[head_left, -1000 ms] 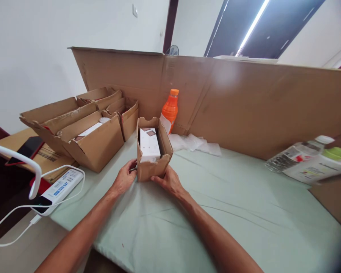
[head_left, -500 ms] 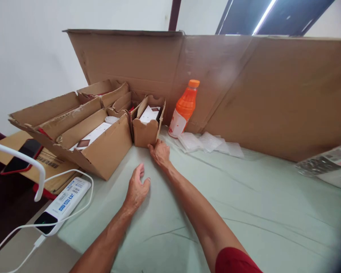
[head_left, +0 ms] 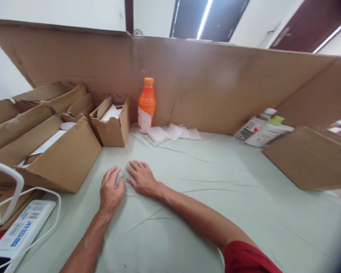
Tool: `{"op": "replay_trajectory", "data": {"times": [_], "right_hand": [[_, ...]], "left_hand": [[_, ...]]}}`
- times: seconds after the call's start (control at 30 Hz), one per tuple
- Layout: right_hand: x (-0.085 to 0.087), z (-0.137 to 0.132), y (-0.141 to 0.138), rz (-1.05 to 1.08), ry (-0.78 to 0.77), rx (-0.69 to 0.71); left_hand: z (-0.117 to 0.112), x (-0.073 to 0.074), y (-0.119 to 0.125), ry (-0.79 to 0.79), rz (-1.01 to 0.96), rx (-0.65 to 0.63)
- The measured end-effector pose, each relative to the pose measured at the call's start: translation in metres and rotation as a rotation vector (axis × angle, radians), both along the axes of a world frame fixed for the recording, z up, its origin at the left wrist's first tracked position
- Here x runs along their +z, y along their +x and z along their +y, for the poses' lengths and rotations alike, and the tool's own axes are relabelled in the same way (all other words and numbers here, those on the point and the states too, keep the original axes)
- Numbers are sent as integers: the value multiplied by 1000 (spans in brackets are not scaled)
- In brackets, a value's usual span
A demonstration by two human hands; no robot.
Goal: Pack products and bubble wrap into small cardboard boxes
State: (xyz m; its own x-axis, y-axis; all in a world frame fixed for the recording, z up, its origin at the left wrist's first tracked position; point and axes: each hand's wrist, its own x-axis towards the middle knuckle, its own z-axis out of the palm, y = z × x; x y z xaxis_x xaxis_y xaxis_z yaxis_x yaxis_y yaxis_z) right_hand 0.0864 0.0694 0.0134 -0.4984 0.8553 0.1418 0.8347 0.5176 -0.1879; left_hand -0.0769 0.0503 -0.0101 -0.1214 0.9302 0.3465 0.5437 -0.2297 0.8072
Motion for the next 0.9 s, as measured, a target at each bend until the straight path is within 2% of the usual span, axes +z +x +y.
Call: {"op": "replay_trajectory", "data": {"times": [0.17,0.23,0.27,0.33,0.4,0.47,0.57,0.63,0.7,0.77,0.87,0.9], "right_hand": [[-6,-126,51,32,49,400],[-4,-161,77,80,45,517],[-1,-172,94,107,52,505],[11,-181,140,167,97,318],[30,-176,200,211,191,-7],[57,-164,269,196,307,-319],[104,-149,368,-12,337,-761],[133,-148,420,-202,346,-1068],[154,-152,460,-233,380,-1210],[166,-157,496,-228,427,-1337],[164,-159,555,-150,402,-1525],[161,-157,574,-54,385,-1531]], "left_hand": [[-5,-15,-11,81,345,-52],[-5,-24,-16,97,477,-53],[-5,-27,-16,90,543,-40],[-6,-30,-10,50,673,-94],[-12,-27,7,39,768,-122],[-21,-21,35,73,817,-150],[-42,-12,88,128,852,-283],[-65,-8,120,138,867,-388],[-97,-8,143,176,867,-495],[-135,-14,157,318,839,-648],[-191,-38,168,586,701,-872],[-205,-48,169,586,640,-881]]}}
